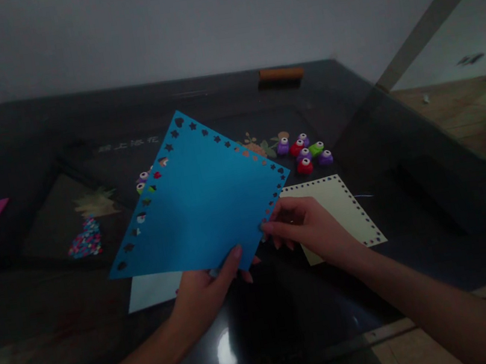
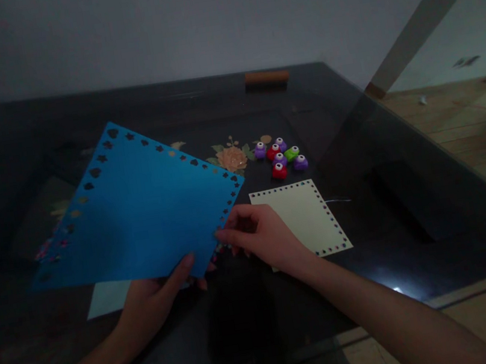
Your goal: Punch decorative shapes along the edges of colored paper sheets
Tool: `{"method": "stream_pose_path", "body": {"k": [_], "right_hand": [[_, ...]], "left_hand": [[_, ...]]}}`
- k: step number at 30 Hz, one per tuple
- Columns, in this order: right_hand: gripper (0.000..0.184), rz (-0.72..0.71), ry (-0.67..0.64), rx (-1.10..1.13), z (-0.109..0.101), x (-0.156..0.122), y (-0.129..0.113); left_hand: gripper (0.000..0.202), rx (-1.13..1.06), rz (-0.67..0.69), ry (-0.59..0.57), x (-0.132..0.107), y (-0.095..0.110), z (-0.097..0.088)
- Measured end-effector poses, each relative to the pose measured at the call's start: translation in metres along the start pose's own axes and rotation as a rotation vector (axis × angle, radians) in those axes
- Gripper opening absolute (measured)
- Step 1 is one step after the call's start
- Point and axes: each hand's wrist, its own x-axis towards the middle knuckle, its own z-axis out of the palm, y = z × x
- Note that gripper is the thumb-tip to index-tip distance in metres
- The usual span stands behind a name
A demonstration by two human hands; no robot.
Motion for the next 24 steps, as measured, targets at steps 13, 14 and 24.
{"method": "stream_pose_path", "body": {"k": [13, 14, 24], "right_hand": [[0.018, 0.013, -0.012, 0.073, 0.0015, 0.0000, 0.0014], [0.018, 0.012, -0.015, 0.079, 0.0015, 0.0001, 0.0014], [0.021, 0.015, 0.002, 0.079, 0.0013, 0.0012, 0.0052]], "left_hand": [[0.021, -0.039, -0.005, 0.001, 0.0005, 0.0022, 0.0010], [0.021, -0.043, -0.013, -0.001, 0.0005, 0.0027, 0.0011], [0.017, -0.066, 0.012, -0.003, 0.0024, 0.0062, 0.0017]]}}
